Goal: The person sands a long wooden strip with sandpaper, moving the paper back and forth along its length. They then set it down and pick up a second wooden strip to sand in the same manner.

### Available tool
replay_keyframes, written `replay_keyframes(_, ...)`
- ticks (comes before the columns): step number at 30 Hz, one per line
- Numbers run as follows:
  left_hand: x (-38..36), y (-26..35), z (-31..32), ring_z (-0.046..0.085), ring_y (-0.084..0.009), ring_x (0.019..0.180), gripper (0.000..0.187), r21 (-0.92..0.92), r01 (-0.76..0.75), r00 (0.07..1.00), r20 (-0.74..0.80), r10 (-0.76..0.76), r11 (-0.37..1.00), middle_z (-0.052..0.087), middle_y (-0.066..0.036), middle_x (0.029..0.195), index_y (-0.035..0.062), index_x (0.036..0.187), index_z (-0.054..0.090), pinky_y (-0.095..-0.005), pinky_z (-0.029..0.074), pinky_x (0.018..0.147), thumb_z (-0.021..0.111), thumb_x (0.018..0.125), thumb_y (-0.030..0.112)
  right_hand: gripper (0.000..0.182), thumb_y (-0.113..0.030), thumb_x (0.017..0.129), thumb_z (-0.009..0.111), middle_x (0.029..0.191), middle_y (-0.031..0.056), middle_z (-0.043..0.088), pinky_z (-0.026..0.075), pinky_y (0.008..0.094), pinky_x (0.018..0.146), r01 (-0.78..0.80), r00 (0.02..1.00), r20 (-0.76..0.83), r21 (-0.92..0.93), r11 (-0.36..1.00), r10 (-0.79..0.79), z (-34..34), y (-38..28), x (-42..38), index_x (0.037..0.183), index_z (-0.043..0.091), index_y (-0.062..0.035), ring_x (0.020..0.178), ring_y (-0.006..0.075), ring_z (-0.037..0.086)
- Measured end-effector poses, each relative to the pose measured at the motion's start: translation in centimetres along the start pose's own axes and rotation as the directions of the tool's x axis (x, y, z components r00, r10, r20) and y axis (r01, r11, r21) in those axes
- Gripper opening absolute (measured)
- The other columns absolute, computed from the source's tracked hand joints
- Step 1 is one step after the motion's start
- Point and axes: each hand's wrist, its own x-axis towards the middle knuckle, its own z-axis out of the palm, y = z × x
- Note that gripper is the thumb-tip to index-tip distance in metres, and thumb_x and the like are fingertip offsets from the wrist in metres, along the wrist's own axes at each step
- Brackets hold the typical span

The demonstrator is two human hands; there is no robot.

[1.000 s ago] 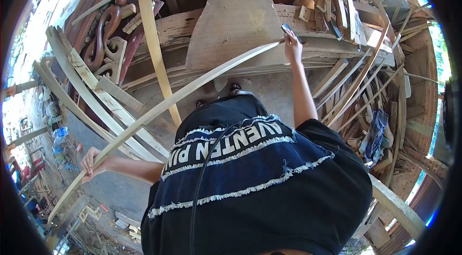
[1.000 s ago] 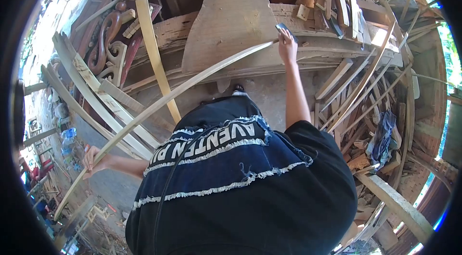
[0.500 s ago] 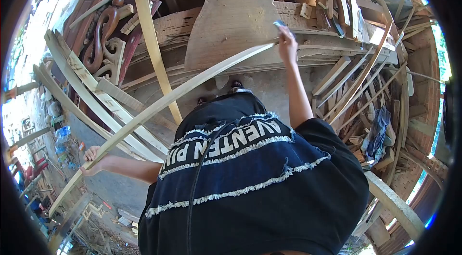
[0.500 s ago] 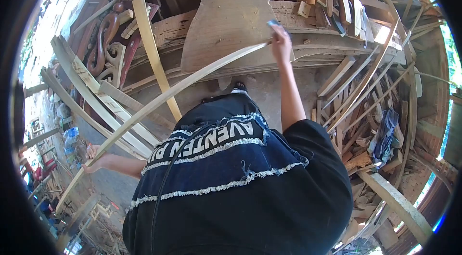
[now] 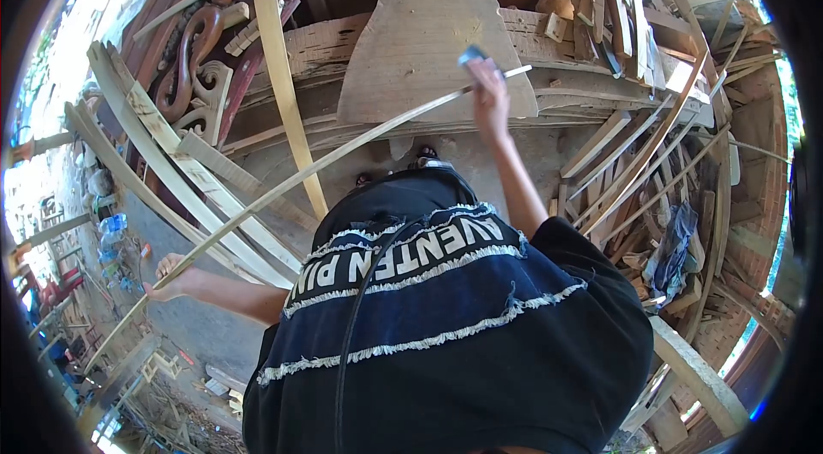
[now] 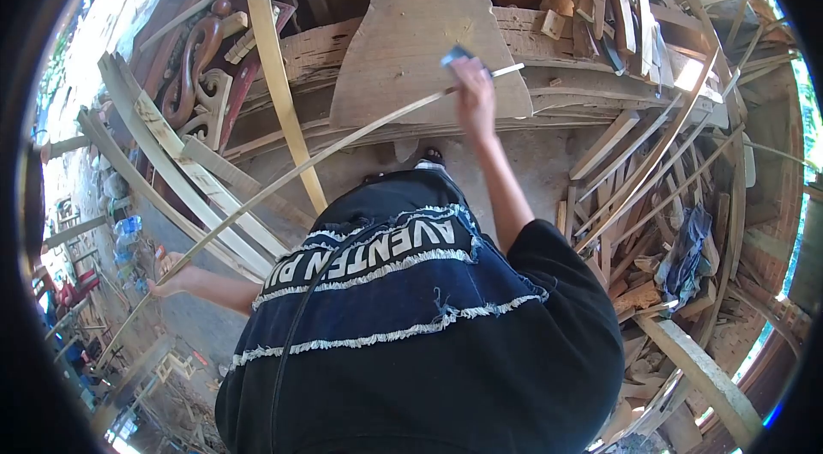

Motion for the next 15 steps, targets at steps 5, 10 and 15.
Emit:
replay_keyframes(5, -0.4, 0.4, 0.8, 0.033, -0.0093, 0.032, 0.043, -0.074, -0.004, 0.999, 0.051, 0.008, 0.997, 0.030, 0.003, 0.044, 0.0174, 0.056, 0.032, -0.0204, 0.027, 0.031, 0.051, 0.080, 0.048, 0.029, -0.022, 0.096, 0.051, 0.130, 0.0132, 0.056, 0.039, 0.0392, 0.103, -0.394, 0.911, -0.180, -0.112, 0.912, 0.371, -1.2, 9.7, 2.3, 0.120, 0.063, -0.0134, 0.127, 0.0337, 0.046)
replay_keyframes(10, -0.9, 0.5, 1.1, 0.033, -0.0100, 0.033, 0.043, -0.028, -0.026, 0.999, -0.023, 0.025, 0.999, 0.030, 0.003, 0.044, 0.0179, 0.056, 0.031, -0.0209, 0.026, 0.031, 0.053, 0.078, 0.048, 0.041, -0.001, 0.083, 0.060, 0.128, 0.0146, 0.057, 0.034, 0.0433, 0.107, -0.040, 0.998, 0.062, 0.116, 0.992, 0.033, 2.0, -4.4, -1.2, 0.122, 0.062, -0.0122, 0.124, 0.0331, 0.048)
replay_keyframes(15, -1.5, -0.2, 1.3, 0.033, -0.0102, 0.033, 0.042, -0.044, -0.084, 0.988, -0.133, 0.078, 0.995, 0.030, 0.003, 0.045, 0.0188, 0.057, 0.031, -0.0210, 0.026, 0.032, 0.054, 0.077, 0.047, 0.040, -0.003, 0.085, 0.058, 0.128, 0.0128, 0.057, 0.030, 0.0462, 0.109, 0.087, 0.967, 0.224, 0.164, 0.983, -0.123, 0.4, -9.9, -2.6, 0.123, 0.061, -0.0126, 0.129, 0.0327, 0.045)
